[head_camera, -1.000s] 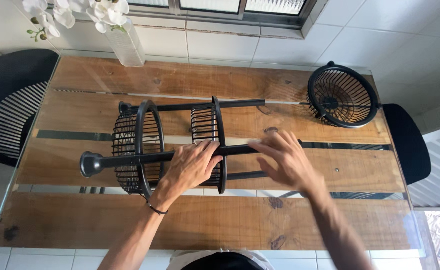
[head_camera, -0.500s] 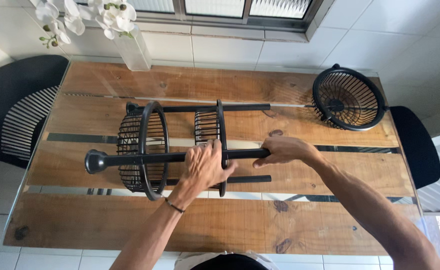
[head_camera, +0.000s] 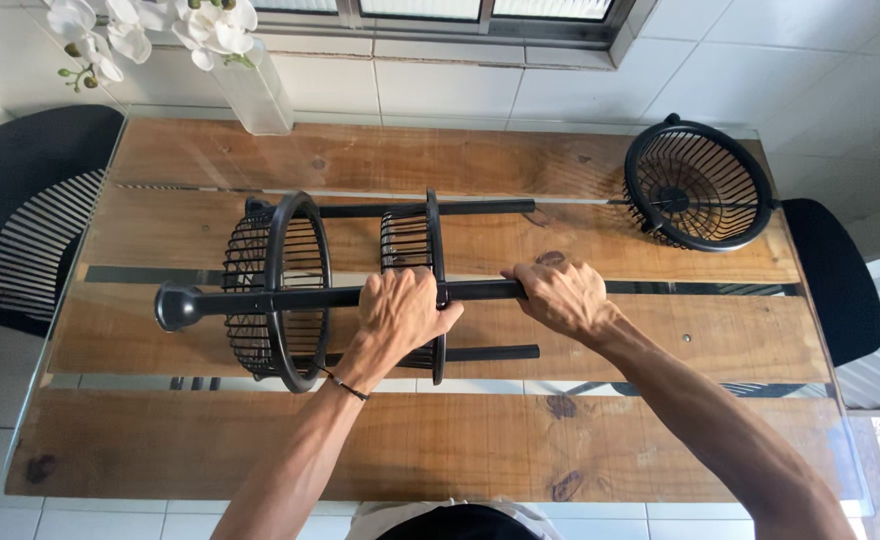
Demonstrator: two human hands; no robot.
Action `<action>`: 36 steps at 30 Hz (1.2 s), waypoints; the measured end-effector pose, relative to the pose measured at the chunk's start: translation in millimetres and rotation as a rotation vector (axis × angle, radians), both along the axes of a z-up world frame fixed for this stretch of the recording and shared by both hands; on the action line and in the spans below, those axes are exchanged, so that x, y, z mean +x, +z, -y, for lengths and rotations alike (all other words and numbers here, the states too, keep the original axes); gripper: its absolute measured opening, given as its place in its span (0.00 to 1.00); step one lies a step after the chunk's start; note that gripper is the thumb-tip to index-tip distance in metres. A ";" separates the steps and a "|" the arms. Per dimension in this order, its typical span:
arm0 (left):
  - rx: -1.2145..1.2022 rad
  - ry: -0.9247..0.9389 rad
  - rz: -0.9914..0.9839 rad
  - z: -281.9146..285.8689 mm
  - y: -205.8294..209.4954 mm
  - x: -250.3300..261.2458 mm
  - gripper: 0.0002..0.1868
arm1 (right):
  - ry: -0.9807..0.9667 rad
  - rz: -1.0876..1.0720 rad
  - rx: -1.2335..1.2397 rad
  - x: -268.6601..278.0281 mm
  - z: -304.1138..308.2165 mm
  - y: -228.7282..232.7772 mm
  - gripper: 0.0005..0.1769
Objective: The person disassembles a black metal fruit basket stand on a wooden table. They remove the circular basket sections and the central pole, placing the parts on the table. The person then reassembles the stand by reinserting the pole and reattaching the basket sections.
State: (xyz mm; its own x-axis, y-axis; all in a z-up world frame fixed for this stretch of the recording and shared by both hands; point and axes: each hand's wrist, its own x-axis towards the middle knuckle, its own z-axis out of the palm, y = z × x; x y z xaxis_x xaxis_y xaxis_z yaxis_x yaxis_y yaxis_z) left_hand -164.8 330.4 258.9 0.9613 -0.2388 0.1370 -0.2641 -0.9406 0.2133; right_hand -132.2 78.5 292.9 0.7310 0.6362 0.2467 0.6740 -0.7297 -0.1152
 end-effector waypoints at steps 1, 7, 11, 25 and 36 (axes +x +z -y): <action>0.001 -0.005 0.045 -1.1 -1.6 0.0 0.29 | 0.001 0.020 0.020 0.1 -0.8 -1.0 0.11; -0.007 -0.019 -0.014 -3.3 -9.7 1.4 0.29 | -0.121 -0.281 -0.276 15.1 -0.1 -2.3 0.17; 0.014 -0.034 -0.129 -5.1 -9.1 3.3 0.30 | -0.156 -0.669 -0.282 28.7 -2.8 -4.0 0.18; -0.006 -0.008 -0.051 -17.1 -13.9 -1.8 0.28 | -0.038 -0.159 -0.282 15.0 -4.8 -16.4 0.21; -0.029 0.004 0.047 -12.8 4.9 -10.6 0.39 | -0.129 -0.560 -0.265 25.5 -6.5 -7.9 0.20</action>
